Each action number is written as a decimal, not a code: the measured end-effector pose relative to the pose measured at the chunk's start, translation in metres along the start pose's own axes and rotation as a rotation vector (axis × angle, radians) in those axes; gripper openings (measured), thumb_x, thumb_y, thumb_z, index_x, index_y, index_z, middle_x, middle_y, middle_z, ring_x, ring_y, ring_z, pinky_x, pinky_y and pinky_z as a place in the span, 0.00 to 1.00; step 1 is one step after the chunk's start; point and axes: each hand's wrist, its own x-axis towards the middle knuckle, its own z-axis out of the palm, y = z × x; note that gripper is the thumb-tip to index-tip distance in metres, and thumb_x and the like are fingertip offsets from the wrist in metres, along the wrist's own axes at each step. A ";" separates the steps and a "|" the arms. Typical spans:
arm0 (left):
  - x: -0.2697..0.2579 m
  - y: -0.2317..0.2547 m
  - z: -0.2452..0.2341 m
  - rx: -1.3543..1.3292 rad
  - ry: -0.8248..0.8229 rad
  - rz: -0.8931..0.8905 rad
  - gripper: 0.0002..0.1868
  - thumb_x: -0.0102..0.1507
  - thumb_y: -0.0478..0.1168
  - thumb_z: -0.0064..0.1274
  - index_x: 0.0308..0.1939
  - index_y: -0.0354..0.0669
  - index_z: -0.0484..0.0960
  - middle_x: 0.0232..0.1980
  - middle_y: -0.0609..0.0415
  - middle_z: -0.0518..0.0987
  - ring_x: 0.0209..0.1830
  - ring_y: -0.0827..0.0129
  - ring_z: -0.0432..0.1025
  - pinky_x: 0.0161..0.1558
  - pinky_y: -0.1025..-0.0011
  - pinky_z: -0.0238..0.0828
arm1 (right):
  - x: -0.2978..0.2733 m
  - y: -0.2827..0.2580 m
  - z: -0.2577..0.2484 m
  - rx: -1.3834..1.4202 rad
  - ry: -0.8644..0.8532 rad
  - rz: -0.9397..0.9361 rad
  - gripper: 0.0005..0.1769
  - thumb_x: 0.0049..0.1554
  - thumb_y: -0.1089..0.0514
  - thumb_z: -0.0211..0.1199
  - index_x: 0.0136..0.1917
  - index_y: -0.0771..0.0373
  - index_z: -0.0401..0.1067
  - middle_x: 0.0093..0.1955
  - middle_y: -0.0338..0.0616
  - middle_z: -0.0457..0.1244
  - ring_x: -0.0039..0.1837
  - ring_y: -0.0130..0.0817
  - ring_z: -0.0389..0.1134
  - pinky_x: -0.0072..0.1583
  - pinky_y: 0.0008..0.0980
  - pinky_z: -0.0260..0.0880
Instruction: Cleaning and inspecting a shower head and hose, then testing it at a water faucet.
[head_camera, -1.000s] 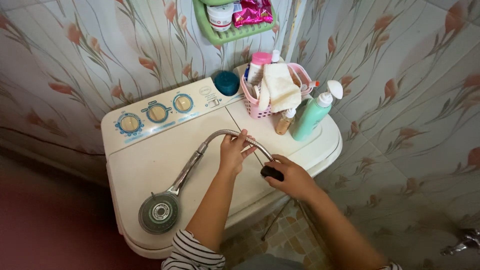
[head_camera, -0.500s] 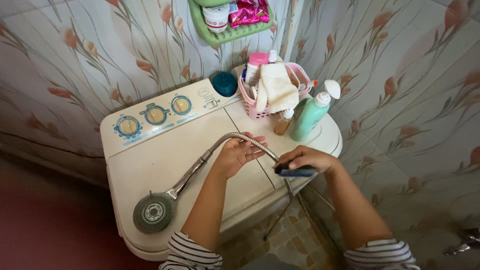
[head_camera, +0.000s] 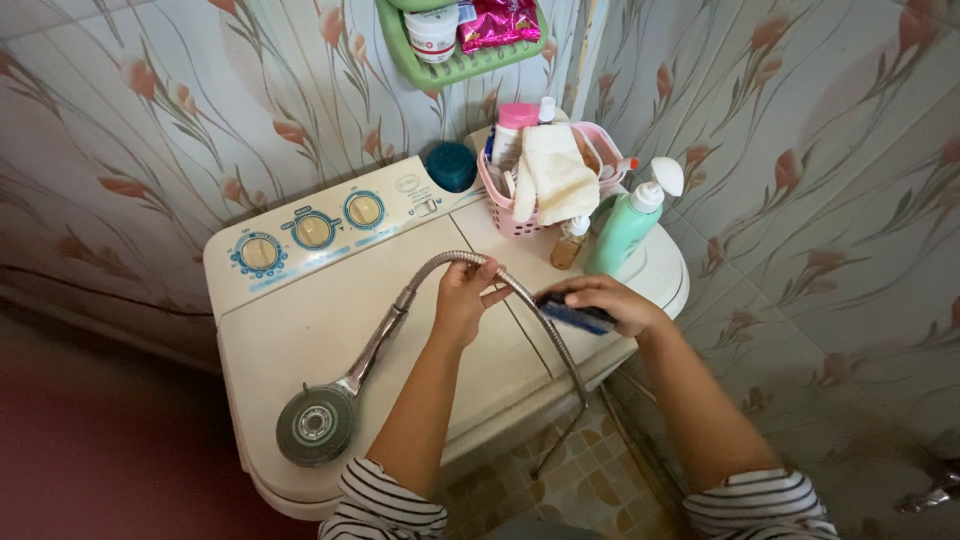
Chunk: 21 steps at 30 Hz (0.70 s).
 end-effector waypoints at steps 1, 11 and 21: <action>0.000 0.000 0.002 0.000 0.000 0.000 0.11 0.65 0.41 0.59 0.46 0.38 0.76 0.45 0.51 0.78 0.45 0.65 0.77 0.51 0.55 0.85 | 0.003 0.004 0.003 0.000 0.000 0.000 0.33 0.51 0.43 0.68 0.64 0.65 0.77 0.59 0.49 0.71 0.55 0.35 0.71 0.59 0.29 0.70; 0.005 -0.002 0.012 0.045 0.141 -0.040 0.12 0.66 0.43 0.58 0.41 0.40 0.73 0.39 0.54 0.77 0.37 0.67 0.76 0.40 0.61 0.84 | 0.030 -0.030 0.108 -0.991 0.793 -0.698 0.28 0.56 0.54 0.72 0.66 0.65 0.69 0.65 0.52 0.63 0.63 0.50 0.68 0.64 0.43 0.68; -0.001 0.004 0.006 -0.110 0.172 -0.069 0.13 0.65 0.45 0.59 0.42 0.42 0.74 0.38 0.55 0.76 0.38 0.67 0.75 0.43 0.64 0.82 | -0.007 0.012 0.108 -1.127 0.842 -0.738 0.31 0.52 0.54 0.73 0.67 0.65 0.71 0.62 0.52 0.64 0.59 0.52 0.67 0.57 0.45 0.70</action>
